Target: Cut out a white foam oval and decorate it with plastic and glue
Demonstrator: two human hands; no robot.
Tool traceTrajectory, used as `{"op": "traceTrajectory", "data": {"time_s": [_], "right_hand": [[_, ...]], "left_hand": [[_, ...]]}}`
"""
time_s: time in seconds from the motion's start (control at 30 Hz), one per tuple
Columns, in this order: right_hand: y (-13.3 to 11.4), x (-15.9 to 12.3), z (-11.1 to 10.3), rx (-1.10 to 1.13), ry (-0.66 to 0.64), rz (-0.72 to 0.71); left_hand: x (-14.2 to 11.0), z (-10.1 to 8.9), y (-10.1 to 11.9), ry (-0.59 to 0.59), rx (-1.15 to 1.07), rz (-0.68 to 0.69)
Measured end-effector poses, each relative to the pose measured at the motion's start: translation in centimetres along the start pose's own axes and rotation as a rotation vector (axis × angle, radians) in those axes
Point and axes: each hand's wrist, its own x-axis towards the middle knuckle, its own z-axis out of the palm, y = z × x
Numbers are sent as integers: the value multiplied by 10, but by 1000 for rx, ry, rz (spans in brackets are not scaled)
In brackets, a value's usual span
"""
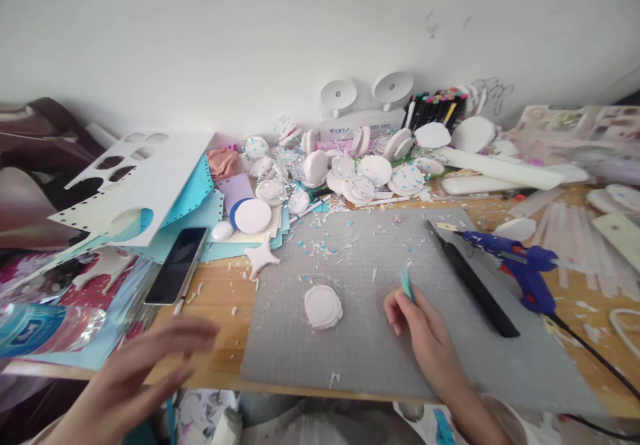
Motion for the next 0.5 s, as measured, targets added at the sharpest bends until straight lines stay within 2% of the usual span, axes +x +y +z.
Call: {"op": "traceTrajectory", "data": {"time_s": [0.1,0.17,0.23,0.3,0.37,0.5], "right_hand": [[-1,-2,2,7,24,-12],[-1,-2,4,14,28,-12],[-2,-2,5,11,23,-6],[-3,-1,5,3,21,-3],[-4,-1,5,-2,26,-5],[-3,0,6,-6,57,11]], "left_hand": [[72,15,6,291,196,146],[110,28,-4,289,368,190],[131,38,-15,219,460,197],[136,41,-23,187,481,209],[131,40,-23,202,444,225],[105,29,-6,260,163,212]]}}
